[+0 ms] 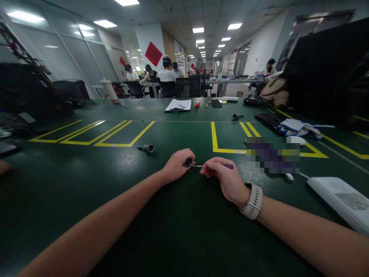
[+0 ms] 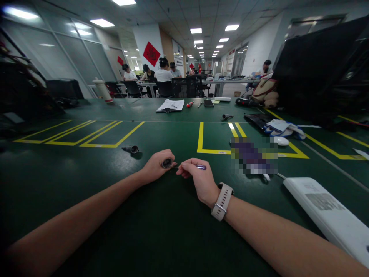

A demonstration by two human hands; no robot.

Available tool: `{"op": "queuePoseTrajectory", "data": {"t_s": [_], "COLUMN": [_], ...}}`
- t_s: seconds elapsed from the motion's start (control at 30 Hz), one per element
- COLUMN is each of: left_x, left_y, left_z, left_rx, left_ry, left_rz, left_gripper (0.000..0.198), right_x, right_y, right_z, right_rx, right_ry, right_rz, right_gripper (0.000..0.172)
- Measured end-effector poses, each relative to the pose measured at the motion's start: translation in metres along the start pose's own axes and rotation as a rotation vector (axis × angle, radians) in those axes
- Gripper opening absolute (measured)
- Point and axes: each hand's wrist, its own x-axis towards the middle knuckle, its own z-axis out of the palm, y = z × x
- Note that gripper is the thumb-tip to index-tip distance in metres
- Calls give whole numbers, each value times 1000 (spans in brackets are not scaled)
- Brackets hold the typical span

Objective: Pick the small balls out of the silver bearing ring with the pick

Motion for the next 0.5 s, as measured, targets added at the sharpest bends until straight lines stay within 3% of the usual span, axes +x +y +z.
{"op": "queuePoseTrajectory", "data": {"t_s": [0.37, 0.5], "left_x": [1, 1], "left_y": [0, 0], "left_z": [0, -1], "left_rx": [22, 45], "left_ry": [-22, -30], "left_rz": [-23, -22], "left_gripper": [13, 10], "right_x": [0, -2], "right_y": [1, -1], "right_z": [-1, 1], "right_rx": [-21, -141], "right_ry": [0, -19], "right_rz": [-41, -111], "right_gripper": [18, 15]}}
